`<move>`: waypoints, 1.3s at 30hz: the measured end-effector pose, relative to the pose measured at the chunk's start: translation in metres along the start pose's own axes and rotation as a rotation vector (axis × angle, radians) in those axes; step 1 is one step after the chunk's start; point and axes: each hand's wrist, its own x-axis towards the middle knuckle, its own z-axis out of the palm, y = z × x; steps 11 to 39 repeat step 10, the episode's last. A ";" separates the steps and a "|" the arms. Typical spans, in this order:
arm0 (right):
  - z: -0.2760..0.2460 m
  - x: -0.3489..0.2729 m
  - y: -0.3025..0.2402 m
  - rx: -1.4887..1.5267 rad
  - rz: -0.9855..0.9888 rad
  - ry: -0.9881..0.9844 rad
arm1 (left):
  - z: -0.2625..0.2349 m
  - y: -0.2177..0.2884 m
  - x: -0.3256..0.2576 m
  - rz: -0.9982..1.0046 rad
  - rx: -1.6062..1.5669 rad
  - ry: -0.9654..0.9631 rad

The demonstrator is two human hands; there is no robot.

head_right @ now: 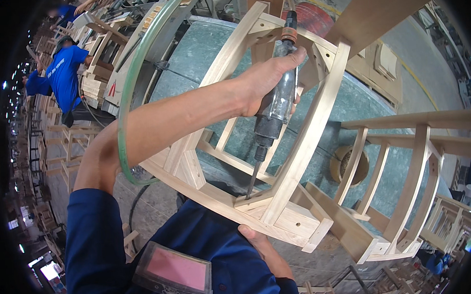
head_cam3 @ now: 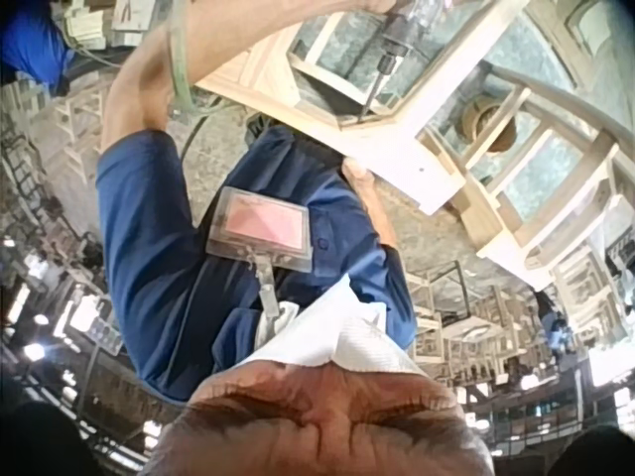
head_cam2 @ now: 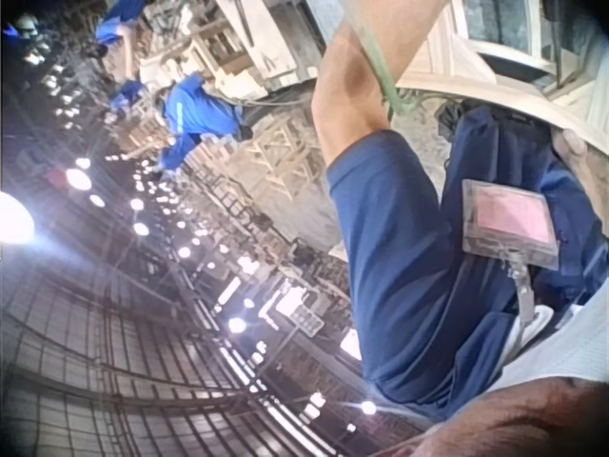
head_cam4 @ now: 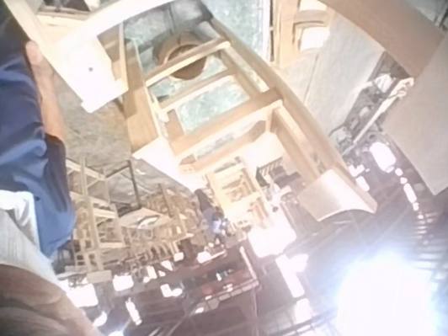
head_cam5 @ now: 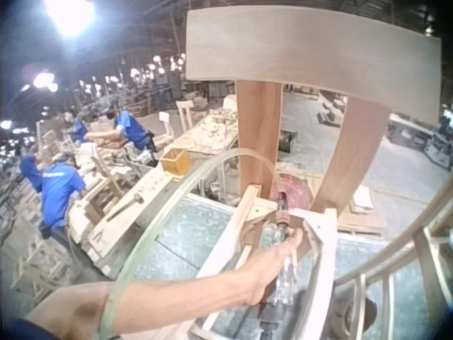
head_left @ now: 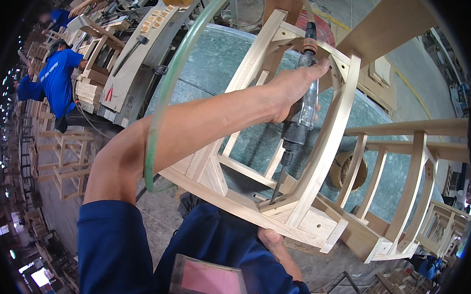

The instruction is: The person assembles a wooden chair frame on a workbench in a factory. They use a pneumatic drill to drive screws into pre-drilled holes, joining the legs and backrest supports. The person repeatedly repositions the chair frame to access different screw points and continues fastening components until the frame is secured.

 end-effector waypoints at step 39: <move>-0.008 0.010 0.025 0.144 -0.157 0.008 | 0.000 -0.003 0.009 -0.006 0.037 -0.046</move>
